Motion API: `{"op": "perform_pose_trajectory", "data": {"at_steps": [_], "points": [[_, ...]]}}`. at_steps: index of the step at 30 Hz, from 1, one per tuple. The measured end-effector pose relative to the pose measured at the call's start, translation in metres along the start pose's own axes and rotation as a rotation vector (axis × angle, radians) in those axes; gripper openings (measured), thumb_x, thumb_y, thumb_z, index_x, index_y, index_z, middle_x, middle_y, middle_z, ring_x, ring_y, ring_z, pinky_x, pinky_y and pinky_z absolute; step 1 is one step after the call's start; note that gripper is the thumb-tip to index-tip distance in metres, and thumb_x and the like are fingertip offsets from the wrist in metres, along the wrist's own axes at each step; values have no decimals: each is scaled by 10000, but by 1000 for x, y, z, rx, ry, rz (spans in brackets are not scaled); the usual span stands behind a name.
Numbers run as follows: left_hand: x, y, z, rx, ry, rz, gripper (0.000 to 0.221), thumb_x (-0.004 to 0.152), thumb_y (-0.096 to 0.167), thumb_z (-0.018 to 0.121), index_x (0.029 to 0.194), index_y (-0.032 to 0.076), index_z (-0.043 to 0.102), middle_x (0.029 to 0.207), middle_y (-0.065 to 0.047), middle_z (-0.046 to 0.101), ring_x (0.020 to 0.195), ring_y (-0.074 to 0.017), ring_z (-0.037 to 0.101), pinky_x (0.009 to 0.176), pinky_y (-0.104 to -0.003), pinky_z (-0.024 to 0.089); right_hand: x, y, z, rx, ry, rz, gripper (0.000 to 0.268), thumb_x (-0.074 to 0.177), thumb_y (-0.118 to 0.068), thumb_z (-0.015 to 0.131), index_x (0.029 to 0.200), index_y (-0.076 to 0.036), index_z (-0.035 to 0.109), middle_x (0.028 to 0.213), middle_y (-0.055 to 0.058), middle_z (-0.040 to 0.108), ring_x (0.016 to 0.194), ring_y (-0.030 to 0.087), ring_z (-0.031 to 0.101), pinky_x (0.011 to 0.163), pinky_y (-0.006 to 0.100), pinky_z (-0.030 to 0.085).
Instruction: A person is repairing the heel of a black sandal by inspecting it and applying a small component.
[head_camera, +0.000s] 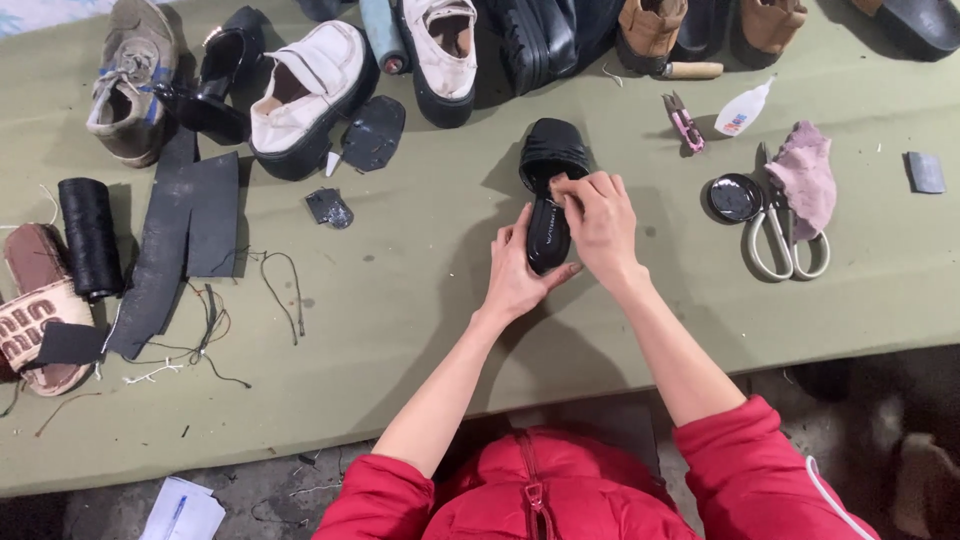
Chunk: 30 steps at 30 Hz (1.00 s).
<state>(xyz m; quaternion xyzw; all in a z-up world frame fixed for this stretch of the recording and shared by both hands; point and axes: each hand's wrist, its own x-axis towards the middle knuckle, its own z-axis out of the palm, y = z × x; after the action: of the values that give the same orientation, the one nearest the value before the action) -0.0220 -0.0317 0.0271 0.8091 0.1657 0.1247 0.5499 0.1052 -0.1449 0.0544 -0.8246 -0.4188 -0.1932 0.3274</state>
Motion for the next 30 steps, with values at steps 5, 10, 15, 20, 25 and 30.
{"op": "perform_pose_trajectory", "data": {"at_steps": [5, 10, 15, 20, 25, 30], "points": [[1, 12, -4, -14, -9, -42, 1204, 621, 611, 874, 1592, 122, 360, 1319, -174, 507, 1222, -318, 503, 1087, -379, 365, 5, 18, 28, -75, -41, 26, 108, 970, -97, 665, 1036, -131, 744, 914, 36, 582, 883, 247, 575, 795, 339, 500], [3, 19, -6, 12, -15, -32, 1164, 659, 612, 831, 1602, 133, 345, 1326, -168, 505, 1221, -308, 504, 1074, -363, 357, 15, 24, 41, -113, -126, 91, 141, 994, -168, 644, 1059, -150, 768, 938, 38, 625, 903, 255, 570, 770, 347, 500], [4, 15, -5, 23, -8, -10, 1138, 676, 595, 820, 1596, 120, 348, 1315, -168, 511, 1231, -307, 516, 1065, -365, 348, 22, 21, 41, -167, -254, 97, 189, 969, -281, 705, 1071, -146, 789, 970, 48, 646, 967, 260, 571, 808, 349, 520], [6, -3, 6, 53, 31, 68, 1103, 692, 533, 842, 1567, 54, 369, 1268, -196, 554, 1239, -301, 522, 1030, -349, 344, 9, 49, 55, -128, -246, 31, 123, 961, -200, 700, 1012, -136, 793, 943, 57, 590, 932, 261, 556, 831, 312, 493], [6, -12, 10, 71, 65, 105, 1097, 696, 509, 850, 1564, 41, 369, 1270, -202, 561, 1247, -299, 531, 1001, -342, 360, -1, 32, 35, -19, -254, 118, 145, 970, -143, 668, 1051, -87, 774, 955, 96, 573, 942, 294, 567, 818, 337, 511], [7, -23, 17, 61, 113, 175, 1069, 696, 460, 866, 1562, 64, 379, 1259, -174, 578, 1248, -284, 532, 959, -342, 364, -8, 2, 1, 136, -283, 180, 160, 993, -102, 635, 1089, -74, 759, 947, 90, 577, 939, 305, 598, 832, 357, 518]]}}
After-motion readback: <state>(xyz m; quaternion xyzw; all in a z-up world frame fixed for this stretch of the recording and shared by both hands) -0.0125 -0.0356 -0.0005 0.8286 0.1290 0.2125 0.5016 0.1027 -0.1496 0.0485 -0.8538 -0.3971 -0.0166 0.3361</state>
